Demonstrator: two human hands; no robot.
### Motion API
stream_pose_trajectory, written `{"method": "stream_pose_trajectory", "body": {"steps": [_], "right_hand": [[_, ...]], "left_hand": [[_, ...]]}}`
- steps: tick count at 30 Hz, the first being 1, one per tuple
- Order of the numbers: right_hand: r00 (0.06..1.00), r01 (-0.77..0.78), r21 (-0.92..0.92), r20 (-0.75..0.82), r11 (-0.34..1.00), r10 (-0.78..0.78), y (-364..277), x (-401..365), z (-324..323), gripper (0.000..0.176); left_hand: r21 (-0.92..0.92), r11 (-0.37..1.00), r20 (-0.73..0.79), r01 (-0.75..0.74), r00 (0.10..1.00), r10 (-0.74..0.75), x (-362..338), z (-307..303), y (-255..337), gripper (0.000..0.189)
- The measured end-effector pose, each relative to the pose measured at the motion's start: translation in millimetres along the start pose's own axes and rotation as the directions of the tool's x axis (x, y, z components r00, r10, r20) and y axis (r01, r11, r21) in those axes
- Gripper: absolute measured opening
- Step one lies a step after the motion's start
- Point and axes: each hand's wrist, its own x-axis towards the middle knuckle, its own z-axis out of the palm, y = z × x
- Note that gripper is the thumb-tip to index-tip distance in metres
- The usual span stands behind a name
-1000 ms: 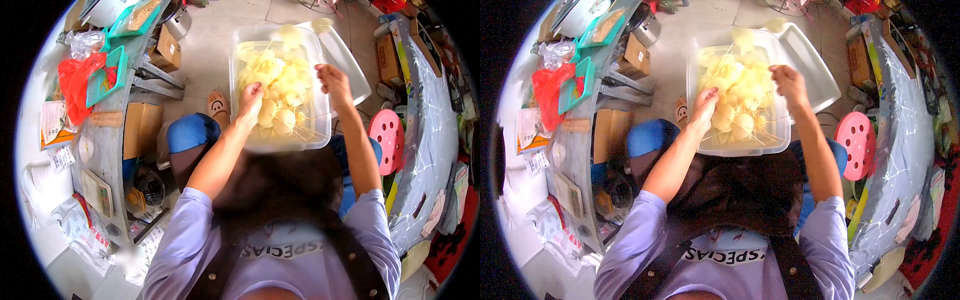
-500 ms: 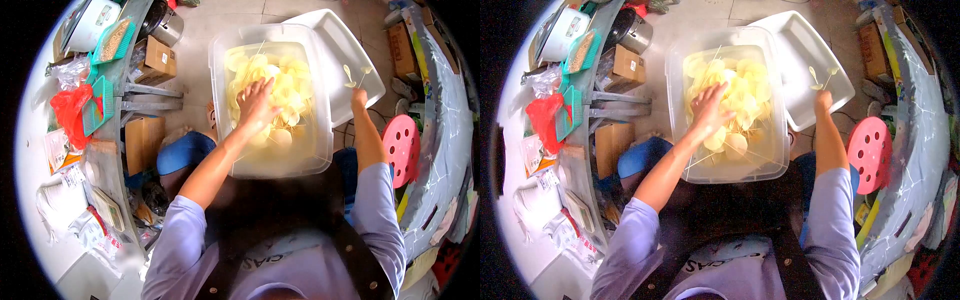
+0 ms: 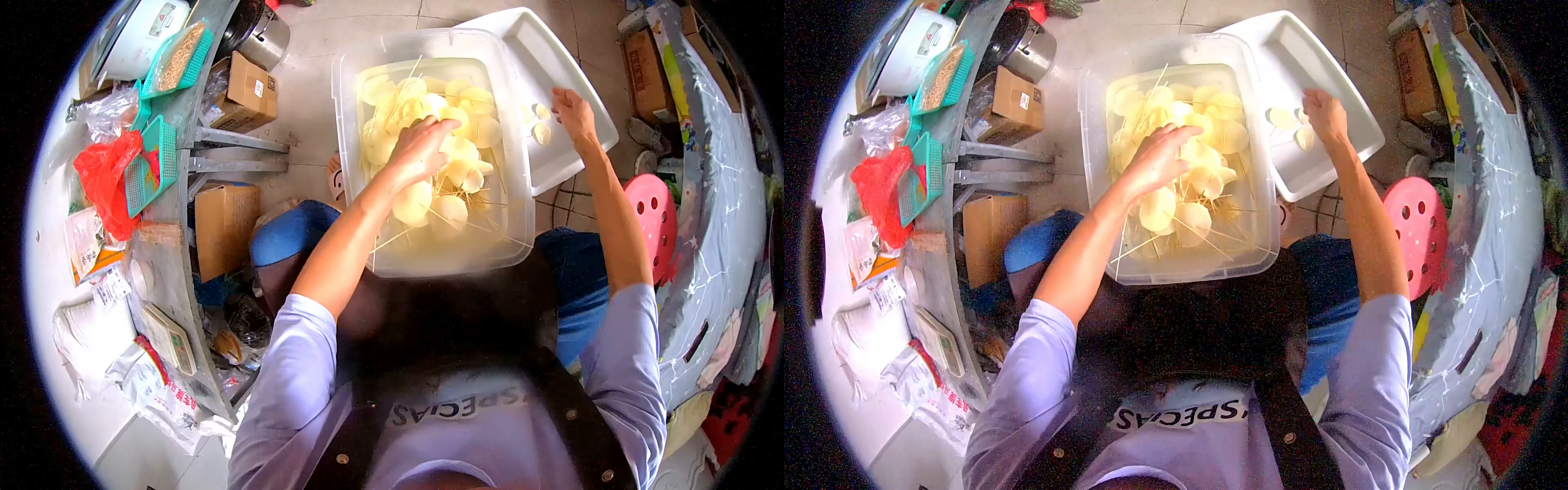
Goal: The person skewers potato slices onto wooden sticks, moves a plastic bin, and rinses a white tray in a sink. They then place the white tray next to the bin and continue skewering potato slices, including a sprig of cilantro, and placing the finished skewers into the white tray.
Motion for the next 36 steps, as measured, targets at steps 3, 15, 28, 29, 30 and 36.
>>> {"method": "stream_pose_trajectory", "body": {"steps": [3,15,28,29,30,36], "right_hand": [[0.952,0.17,0.262,0.207,0.95,-0.227,-108.2,-77.8,-7.4,0.032],[0.814,0.217,0.055,0.541,0.975,-0.211,-165.0,-139.0,51.1,0.039],[0.772,0.331,0.19,0.509,0.924,-0.381,-267.2,-111.9,32.6,0.022],[0.769,0.295,0.187,0.536,0.937,-0.349,-270.5,-109.8,33.6,0.023],[0.765,0.316,0.226,0.513,0.921,-0.389,-267.2,-107.8,38.4,0.024],[0.678,-0.065,0.24,0.723,0.969,-0.134,-257.4,-98.0,55.0,0.033]], "left_hand": [[-0.073,0.997,0.08,0.023,0.997,-0.017,-2.4,-12.9,-1.1,0.037],[-0.529,0.847,-0.11,-0.053,0.994,-0.007,-35.6,-49.8,-6.1,0.014],[-0.954,0.127,-0.298,-0.273,0.915,-0.27,-32.3,-86.7,12.7,0.022],[-0.963,0.077,-0.27,-0.259,0.919,-0.287,-31.2,-84.7,11.0,0.022],[-0.97,0.026,-0.239,-0.243,0.923,-0.301,-30.2,-82.4,8.8,0.021],[-0.954,-0.223,-0.128,-0.2,0.945,-0.3,-21.3,-67.6,-7.2,0.018]]}}
